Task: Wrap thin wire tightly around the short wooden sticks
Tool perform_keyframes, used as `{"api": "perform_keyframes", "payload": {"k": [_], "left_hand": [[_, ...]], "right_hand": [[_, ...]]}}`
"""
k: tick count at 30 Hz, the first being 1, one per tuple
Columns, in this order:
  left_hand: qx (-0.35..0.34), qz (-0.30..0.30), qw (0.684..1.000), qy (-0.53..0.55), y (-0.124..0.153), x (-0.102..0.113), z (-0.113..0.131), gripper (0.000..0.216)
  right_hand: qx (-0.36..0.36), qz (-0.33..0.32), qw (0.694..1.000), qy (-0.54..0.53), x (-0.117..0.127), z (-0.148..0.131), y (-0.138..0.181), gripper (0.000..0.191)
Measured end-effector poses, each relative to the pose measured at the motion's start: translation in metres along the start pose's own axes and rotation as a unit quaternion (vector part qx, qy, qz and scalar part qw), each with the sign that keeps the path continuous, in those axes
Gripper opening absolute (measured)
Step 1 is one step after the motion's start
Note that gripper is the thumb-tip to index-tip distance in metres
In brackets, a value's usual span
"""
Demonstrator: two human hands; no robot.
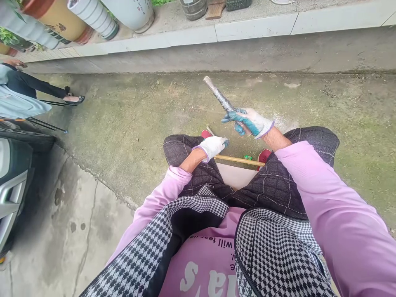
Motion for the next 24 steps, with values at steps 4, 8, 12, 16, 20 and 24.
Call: {"api": "perform_keyframes", "payload": {"k": [4,8,12,16,20,24], "left_hand": [[-0.007,-0.017,0.999,-0.045,0.005,0.0,0.007,0.047],[0.004,-0.021,0.999,-0.037,0.002,0.001,0.005,0.046],[0.008,-0.015,1.0,0.0,-0.001,0.0,-0.002,0.042],[-0.038,-0.034,0.978,0.202,-0.003,-0.004,-0.003,0.062],[-0.051,0.041,0.886,0.459,-0.015,0.008,-0.01,0.09],[-0.071,0.059,0.776,0.624,-0.028,0.017,-0.006,0.075]], "right_hand": [[0.03,-0.011,0.997,-0.073,-0.003,-0.002,-0.007,0.049],[0.046,0.061,0.988,-0.134,0.025,-0.021,-0.009,0.037],[0.049,0.142,0.978,-0.144,0.055,-0.042,0.002,0.023],[0.046,0.17,0.98,-0.091,0.06,-0.05,0.017,0.023],[0.003,0.159,0.98,-0.12,0.043,-0.036,0.022,0.015],[0.012,0.133,0.986,-0.104,0.02,-0.028,0.011,0.022]]}}
Point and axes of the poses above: each hand's wrist, its own y-axis away from the middle knuckle, its own x-axis out of the back of the hand, z = x × y, the point moved 7 cm from there along -y, towards the middle knuckle, and after that the axes turned 3 degrees about z, right-handed, at the moved point
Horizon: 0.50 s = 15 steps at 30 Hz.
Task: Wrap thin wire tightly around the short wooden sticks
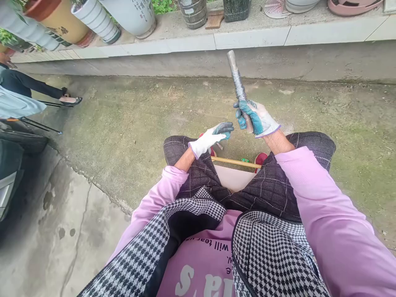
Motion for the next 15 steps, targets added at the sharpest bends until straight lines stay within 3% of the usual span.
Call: {"api": "perform_keyframes", "payload": {"k": [5,9,12,15], "left_hand": [[0.041,0.047,0.997,0.055,-0.001,-0.006,0.004,0.046],[0.056,0.082,0.994,0.047,0.007,0.004,0.007,0.017],[0.044,0.11,0.991,0.058,0.01,0.013,0.009,0.021],[0.023,0.132,0.989,0.063,0.007,0.012,0.014,0.04]], "right_hand": [[0.027,-0.061,0.998,-0.004,-0.031,0.009,-0.014,0.033],[0.03,-0.08,0.996,-0.002,-0.034,0.014,-0.02,0.039],[0.036,-0.062,0.997,-0.009,-0.025,0.015,-0.023,0.043],[0.037,-0.05,0.998,-0.02,-0.021,0.015,-0.024,0.039]]}}
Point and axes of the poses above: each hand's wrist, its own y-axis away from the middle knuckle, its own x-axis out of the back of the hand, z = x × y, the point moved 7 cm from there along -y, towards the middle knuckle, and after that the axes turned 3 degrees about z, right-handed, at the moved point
